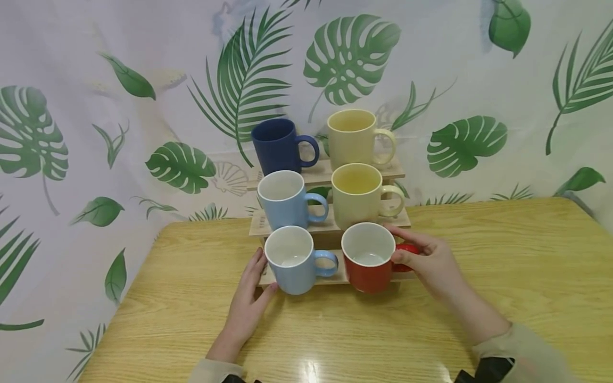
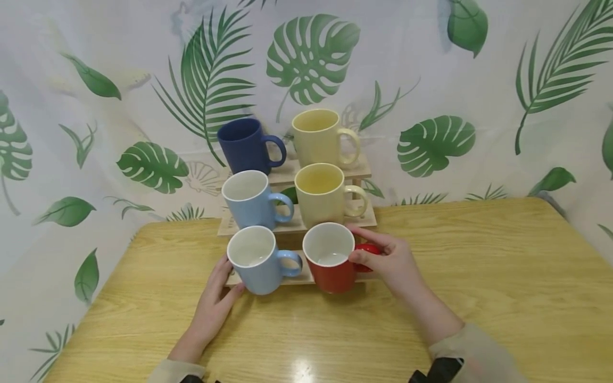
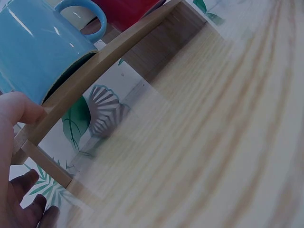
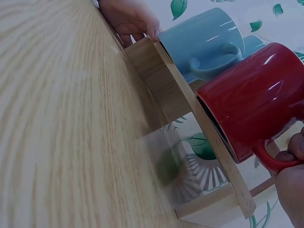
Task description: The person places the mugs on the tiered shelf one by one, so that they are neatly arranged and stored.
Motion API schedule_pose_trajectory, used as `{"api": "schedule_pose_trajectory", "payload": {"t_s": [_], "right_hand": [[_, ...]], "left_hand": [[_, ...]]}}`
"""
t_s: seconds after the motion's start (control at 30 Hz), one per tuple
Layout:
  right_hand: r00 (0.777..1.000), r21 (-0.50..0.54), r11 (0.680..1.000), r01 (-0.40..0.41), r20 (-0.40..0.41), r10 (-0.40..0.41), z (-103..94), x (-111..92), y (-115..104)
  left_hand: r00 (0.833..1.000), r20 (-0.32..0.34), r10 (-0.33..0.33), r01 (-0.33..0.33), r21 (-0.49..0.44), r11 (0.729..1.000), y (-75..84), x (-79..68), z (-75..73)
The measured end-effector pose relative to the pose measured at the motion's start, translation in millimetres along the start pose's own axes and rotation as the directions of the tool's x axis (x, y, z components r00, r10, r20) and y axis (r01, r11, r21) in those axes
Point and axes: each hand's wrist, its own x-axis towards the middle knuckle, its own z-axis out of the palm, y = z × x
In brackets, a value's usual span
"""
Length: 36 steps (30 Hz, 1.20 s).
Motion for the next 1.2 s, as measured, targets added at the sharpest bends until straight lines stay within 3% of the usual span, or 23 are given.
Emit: {"api": "schedule_pose_trajectory", "payload": {"t_s": [0.4,0.7,0.93,1.07,1.2], "right_hand": [[0.999,0.021,0.999,0.033,-0.010,-0.033,3.2,-0.1,7.6],[0.996,-0.049,0.998,0.028,-0.079,-0.032,7.6,-4.4,6.2],[0.998,-0.118,0.993,0.000,-0.065,-0.008,5.9,-5.3,5.3],[1.000,-0.269,0.963,-0.006,-0.001,0.006,-2.8,-6.0,3.1],[1.000,-0.509,0.861,-0.003,0.004,0.006,-15.5,-8.7,-2.6]], "left_hand": [[1.000,0.006,-0.016,0.016,-0.008,1.000,3.1,-0.7,0.6],[1.000,0.011,-0.008,0.008,-0.004,1.000,5.3,1.4,0.5],[1.000,0.017,-0.008,0.008,0.007,1.000,3.9,2.9,0.9],[1.000,0.017,-0.007,0.007,0.001,1.000,2.2,3.1,1.0],[1.000,0.013,-0.015,0.015,-0.011,1.000,-0.6,1.0,0.3]]}}
